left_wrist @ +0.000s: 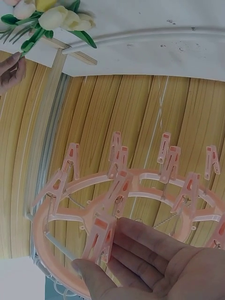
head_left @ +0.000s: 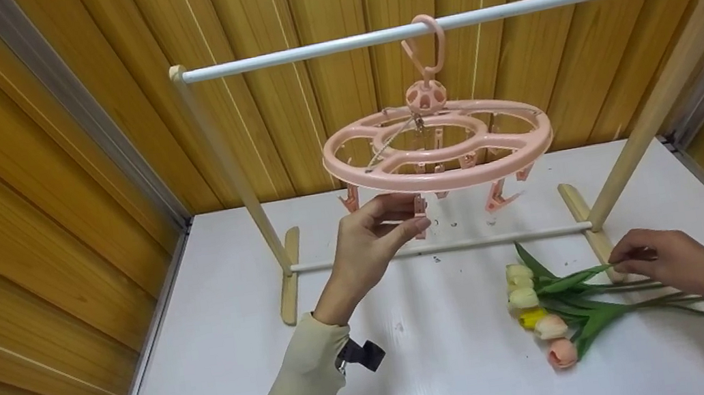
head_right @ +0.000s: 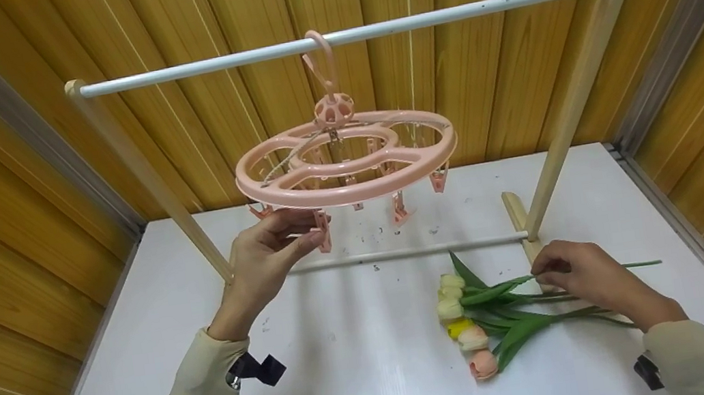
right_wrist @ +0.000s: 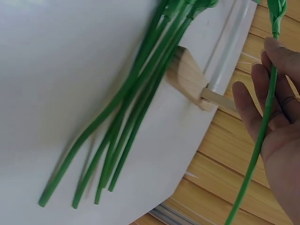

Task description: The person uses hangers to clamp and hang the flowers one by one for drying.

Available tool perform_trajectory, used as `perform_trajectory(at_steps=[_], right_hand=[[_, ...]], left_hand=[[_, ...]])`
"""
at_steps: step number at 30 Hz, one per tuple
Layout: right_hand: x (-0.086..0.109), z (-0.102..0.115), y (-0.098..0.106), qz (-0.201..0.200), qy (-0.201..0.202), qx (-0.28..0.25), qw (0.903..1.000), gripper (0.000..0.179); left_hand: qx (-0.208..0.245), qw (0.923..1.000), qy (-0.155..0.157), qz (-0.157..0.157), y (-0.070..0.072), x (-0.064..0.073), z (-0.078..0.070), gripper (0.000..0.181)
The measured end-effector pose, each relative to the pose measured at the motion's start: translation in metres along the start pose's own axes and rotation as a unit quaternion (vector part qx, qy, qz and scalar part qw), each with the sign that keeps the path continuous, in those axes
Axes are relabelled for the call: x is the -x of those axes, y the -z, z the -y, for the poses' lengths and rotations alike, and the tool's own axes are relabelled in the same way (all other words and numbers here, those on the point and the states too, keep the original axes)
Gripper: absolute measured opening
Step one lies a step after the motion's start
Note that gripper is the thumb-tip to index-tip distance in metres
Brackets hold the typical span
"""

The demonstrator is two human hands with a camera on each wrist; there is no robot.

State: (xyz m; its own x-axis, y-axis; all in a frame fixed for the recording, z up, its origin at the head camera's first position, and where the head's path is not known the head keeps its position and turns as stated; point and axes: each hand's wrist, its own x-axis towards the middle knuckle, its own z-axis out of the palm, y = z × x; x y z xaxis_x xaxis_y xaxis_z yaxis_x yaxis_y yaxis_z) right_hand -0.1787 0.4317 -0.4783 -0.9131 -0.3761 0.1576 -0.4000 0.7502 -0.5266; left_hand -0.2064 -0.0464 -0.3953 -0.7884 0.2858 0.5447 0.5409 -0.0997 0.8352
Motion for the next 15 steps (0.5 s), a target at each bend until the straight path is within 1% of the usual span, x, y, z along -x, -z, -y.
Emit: perform_trajectory(at_steps=[4, 8, 15], right_hand=[[-0.004, 0.01, 0.004, -0.029, 0.036, -0.003, 0.9989, 0.033], [-0.011, 0.02, 0.006, -0.059, 0.082, 0.026, 0.9945, 0.039], [-0.021, 0.041, 0.012, -0.086, 0.132, 0.045, 0.9865, 0.045]], left_hand=[[0.007, 1.0, -0.001, -0.003, 0.001, 0.0, 0.0, 0.026], [0.005, 1.0, -0.002, -0.007, 0.002, 0.0, -0.001, 0.026], [0.014, 0.9999, -0.001, -0.009, 0.004, -0.001, -0.003, 0.027]])
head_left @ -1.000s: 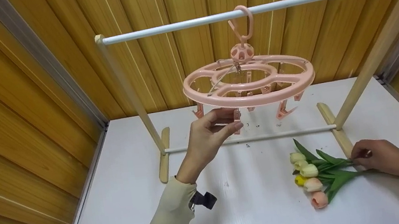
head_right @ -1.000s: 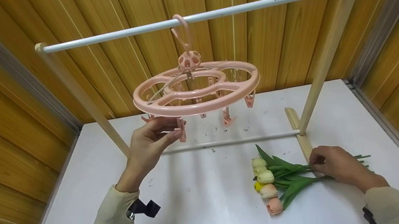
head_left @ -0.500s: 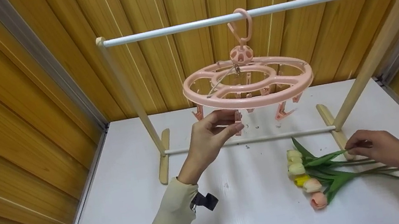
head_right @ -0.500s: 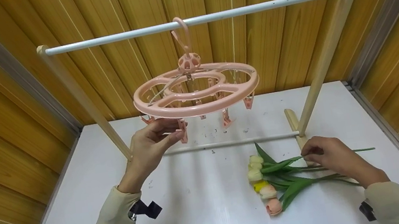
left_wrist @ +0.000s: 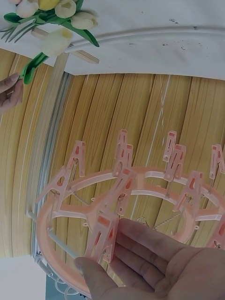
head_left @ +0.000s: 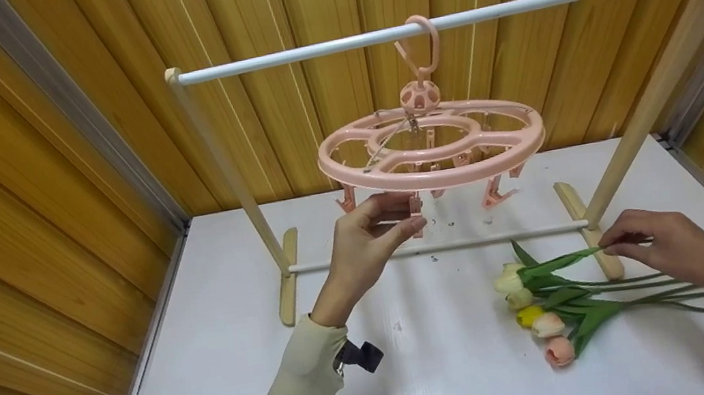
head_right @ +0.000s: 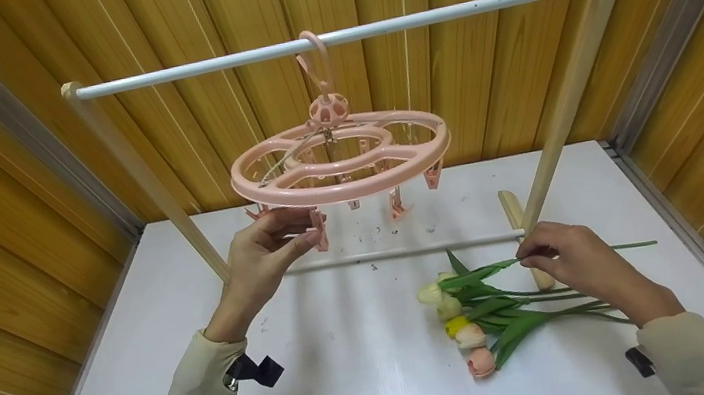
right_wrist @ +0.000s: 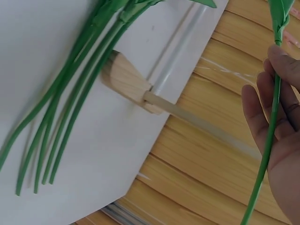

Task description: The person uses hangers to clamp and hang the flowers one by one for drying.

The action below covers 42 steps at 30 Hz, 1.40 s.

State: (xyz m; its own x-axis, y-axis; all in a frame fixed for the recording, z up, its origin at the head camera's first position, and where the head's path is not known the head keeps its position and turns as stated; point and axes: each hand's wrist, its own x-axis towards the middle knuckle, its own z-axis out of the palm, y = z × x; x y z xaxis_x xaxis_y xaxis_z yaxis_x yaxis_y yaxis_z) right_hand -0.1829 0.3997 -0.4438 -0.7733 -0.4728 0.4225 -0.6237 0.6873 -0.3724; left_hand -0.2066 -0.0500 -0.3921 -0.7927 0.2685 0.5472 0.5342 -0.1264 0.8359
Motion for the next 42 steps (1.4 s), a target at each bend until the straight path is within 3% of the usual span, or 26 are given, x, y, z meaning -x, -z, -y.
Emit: perform_trajectory(at_steps=[10, 15, 18, 21, 24, 27, 30, 32, 35, 37, 39, 42], right_hand=[[-0.019, 0.033, 0.005, -0.018, 0.04, 0.04, 0.9983, 0.049], [-0.027, 0.045, 0.006, -0.023, 0.056, 0.034, 0.9976, 0.048], [-0.031, 0.049, 0.007, -0.021, 0.075, 0.017, 0.9968, 0.014], [-0.035, 0.052, 0.007, -0.014, 0.087, 0.001, 0.9961, 0.024], [-0.038, 0.057, 0.007, -0.008, 0.084, -0.001, 0.9964, 0.015], [-0.042, 0.064, 0.008, -0.004, 0.083, -0.001, 0.9965, 0.048], [-0.046, 0.071, 0.008, -0.002, 0.087, -0.001, 0.9962, 0.048], [-0.05, 0.074, 0.008, -0.002, 0.094, -0.004, 0.9955, 0.045], [-0.054, 0.078, 0.007, -0.004, 0.111, -0.01, 0.9937, 0.011], [-0.058, 0.08, 0.006, -0.008, 0.123, -0.018, 0.9922, 0.012], [-0.061, 0.082, 0.005, -0.012, 0.133, -0.021, 0.9908, 0.035], [-0.067, 0.087, 0.003, -0.023, 0.144, -0.02, 0.989, 0.036]], left_hand=[[0.002, 1.0, 0.005, -0.002, -0.001, 0.001, -0.001, 0.027], [-0.002, 0.9999, 0.009, -0.005, 0.0, 0.0, -0.002, 0.027], [-0.005, 0.9999, 0.009, -0.005, 0.0, 0.0, -0.003, 0.027], [-0.008, 0.9999, 0.006, -0.005, 0.001, -0.001, -0.003, 0.027], [-0.009, 0.9999, 0.005, -0.007, 0.001, -0.001, -0.003, 0.027], [-0.005, 0.9999, 0.006, -0.009, 0.001, -0.001, -0.003, 0.027], [0.002, 0.9999, 0.01, -0.012, 0.001, -0.002, -0.003, 0.028], [0.01, 0.9998, 0.014, -0.012, 0.0, -0.002, -0.003, 0.028], [0.024, 0.9995, 0.018, -0.013, 0.0, -0.002, -0.002, 0.029], [0.03, 0.9993, 0.02, -0.013, -0.001, -0.002, -0.002, 0.029], [0.034, 0.9991, 0.021, -0.013, -0.001, -0.002, -0.003, 0.029], [0.033, 0.9991, 0.023, -0.012, -0.002, -0.002, -0.003, 0.03]])
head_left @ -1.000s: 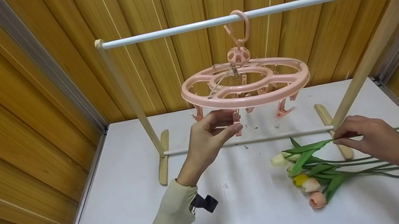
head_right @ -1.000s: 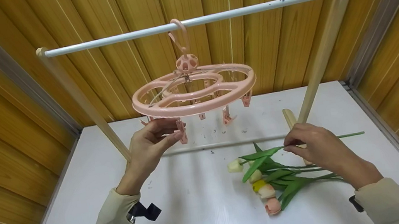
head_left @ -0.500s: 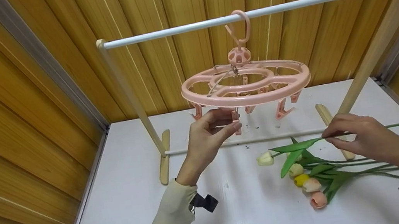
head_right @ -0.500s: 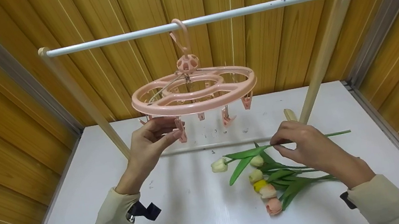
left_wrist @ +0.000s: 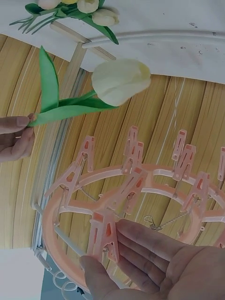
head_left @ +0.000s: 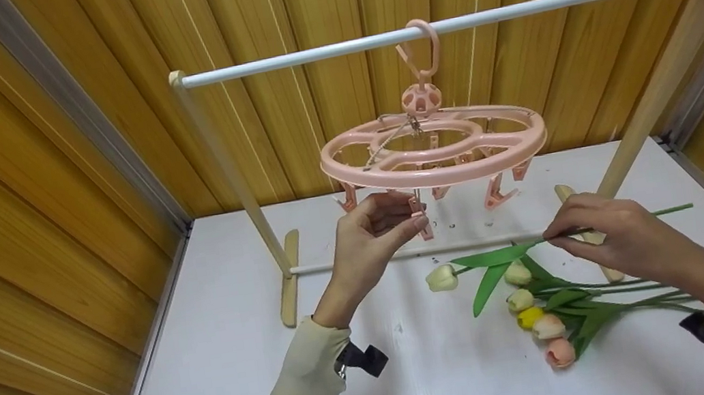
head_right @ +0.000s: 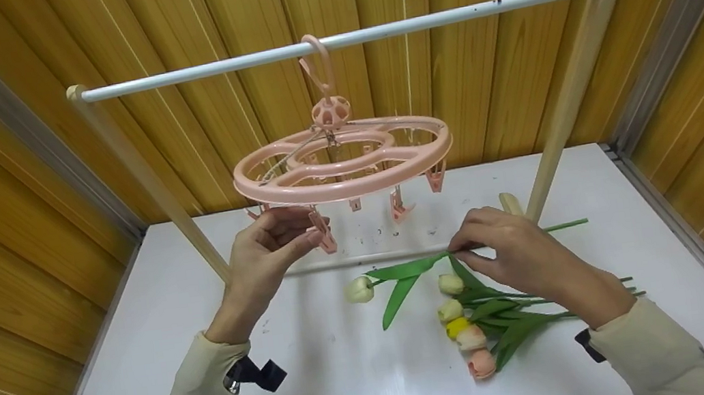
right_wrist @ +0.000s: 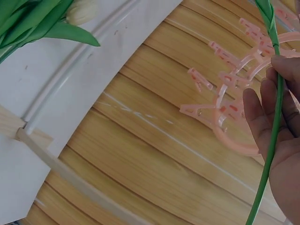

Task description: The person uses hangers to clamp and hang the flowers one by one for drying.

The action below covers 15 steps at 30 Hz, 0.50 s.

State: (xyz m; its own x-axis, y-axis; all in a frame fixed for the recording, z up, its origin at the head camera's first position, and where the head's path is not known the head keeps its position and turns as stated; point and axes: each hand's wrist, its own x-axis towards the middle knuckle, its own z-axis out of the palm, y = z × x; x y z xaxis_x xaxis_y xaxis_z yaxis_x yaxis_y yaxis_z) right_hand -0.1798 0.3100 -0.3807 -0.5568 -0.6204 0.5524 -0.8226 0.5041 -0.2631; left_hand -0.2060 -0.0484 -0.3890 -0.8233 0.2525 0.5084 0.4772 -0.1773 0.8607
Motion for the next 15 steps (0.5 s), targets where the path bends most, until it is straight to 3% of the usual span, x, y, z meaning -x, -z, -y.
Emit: perform_trajectory(at_steps=[1, 2, 15], right_hand=[[-0.003, 0.001, -0.001, -0.002, 0.004, 0.003, 1.0, 0.036], [-0.005, 0.002, -0.002, -0.007, 0.01, 0.005, 0.9999, 0.047], [-0.031, 0.015, -0.014, -0.025, 0.053, 0.004, 0.9983, 0.042]], left_hand=[[-0.001, 1.0, 0.001, 0.0, 0.0, 0.0, 0.0, 0.03], [0.0, 1.0, 0.002, 0.0, -0.001, 0.0, 0.0, 0.031], [0.02, 0.9989, 0.036, -0.024, -0.007, 0.001, -0.001, 0.028]])
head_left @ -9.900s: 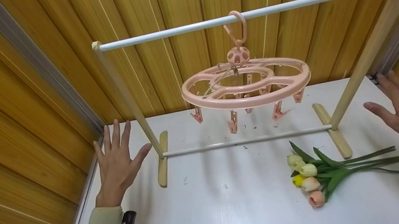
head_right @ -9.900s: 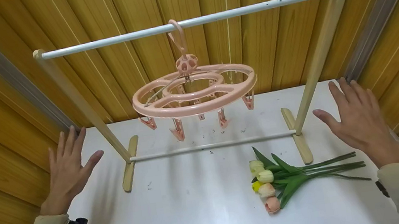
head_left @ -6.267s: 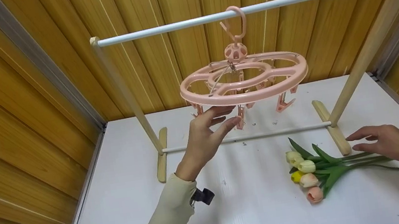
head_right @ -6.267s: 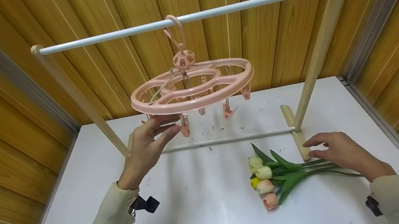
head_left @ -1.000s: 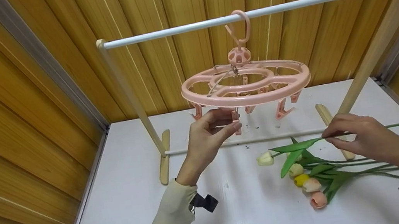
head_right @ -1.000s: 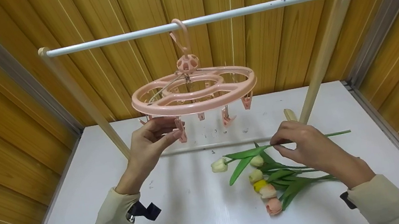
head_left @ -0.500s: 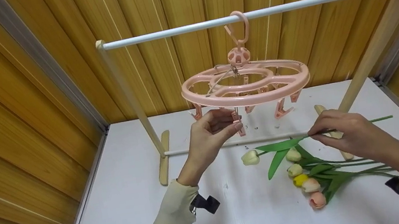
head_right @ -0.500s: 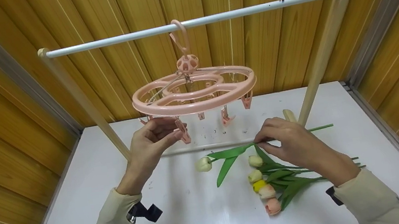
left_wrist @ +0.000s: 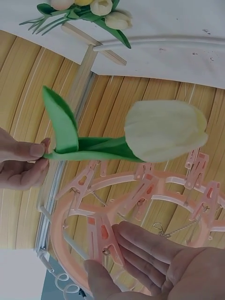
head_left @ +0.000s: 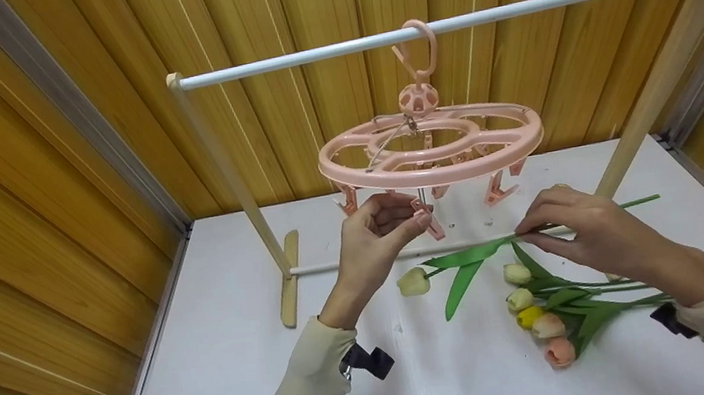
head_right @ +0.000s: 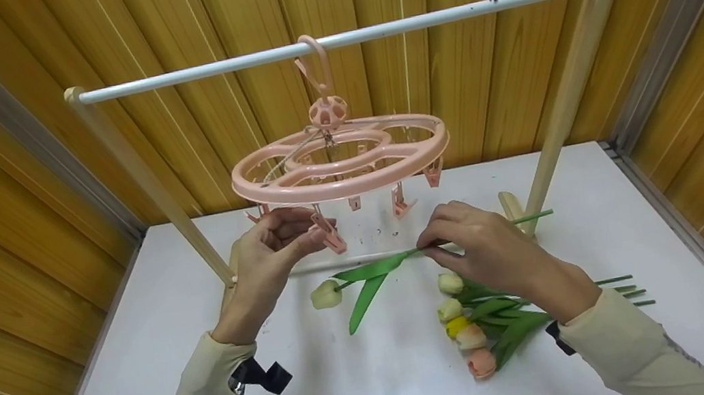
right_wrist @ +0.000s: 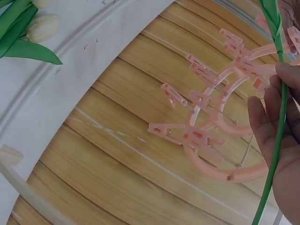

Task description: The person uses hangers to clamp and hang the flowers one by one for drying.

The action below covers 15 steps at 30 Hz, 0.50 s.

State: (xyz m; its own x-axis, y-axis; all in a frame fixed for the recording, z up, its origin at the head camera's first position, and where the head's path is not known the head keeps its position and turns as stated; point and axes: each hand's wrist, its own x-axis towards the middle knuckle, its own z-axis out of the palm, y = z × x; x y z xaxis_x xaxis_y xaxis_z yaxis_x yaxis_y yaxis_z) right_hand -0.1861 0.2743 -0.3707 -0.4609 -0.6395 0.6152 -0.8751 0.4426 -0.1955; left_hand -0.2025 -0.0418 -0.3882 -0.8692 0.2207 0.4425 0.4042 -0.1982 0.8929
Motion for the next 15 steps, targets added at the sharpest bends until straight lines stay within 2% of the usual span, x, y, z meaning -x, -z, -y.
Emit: perform_trajectory(at_steps=[5, 15], right_hand=[[-0.009, 0.004, -0.003, 0.001, 0.015, 0.005, 0.9999, 0.041], [-0.028, 0.013, -0.006, 0.005, 0.037, 0.018, 0.9991, 0.04]], left_hand=[[0.012, 0.9999, 0.006, -0.001, -0.004, 0.0, -0.001, 0.026], [0.013, 0.9998, -0.013, 0.006, -0.009, -0.001, -0.001, 0.024]])
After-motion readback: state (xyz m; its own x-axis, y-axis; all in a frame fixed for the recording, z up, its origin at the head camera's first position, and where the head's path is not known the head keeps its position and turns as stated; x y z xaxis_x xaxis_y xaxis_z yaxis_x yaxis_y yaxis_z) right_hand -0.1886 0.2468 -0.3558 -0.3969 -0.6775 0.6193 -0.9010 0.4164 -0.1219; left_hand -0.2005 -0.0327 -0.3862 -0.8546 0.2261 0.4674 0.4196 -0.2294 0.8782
